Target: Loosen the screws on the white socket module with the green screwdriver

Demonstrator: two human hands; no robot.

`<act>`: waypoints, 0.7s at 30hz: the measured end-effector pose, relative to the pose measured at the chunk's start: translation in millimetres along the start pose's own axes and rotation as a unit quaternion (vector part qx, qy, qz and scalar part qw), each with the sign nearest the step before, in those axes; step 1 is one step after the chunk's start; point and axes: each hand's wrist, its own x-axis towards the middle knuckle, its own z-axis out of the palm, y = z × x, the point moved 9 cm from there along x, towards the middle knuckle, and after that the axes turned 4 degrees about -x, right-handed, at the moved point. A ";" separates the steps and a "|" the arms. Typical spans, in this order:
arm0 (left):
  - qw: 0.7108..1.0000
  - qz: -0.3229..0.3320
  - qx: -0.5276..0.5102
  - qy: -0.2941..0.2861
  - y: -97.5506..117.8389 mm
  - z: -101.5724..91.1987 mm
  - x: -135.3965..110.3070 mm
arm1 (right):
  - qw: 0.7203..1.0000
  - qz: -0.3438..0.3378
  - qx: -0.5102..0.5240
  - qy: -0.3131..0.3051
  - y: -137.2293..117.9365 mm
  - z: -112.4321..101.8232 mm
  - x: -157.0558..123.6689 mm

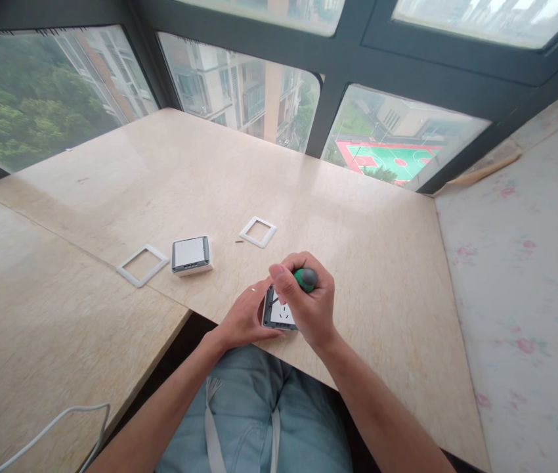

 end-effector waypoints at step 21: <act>1.000 -0.005 0.016 -0.001 -0.6 0.5 0.1 | 0.830 0.028 -0.522 -0.194 -45.7 24.0 17.9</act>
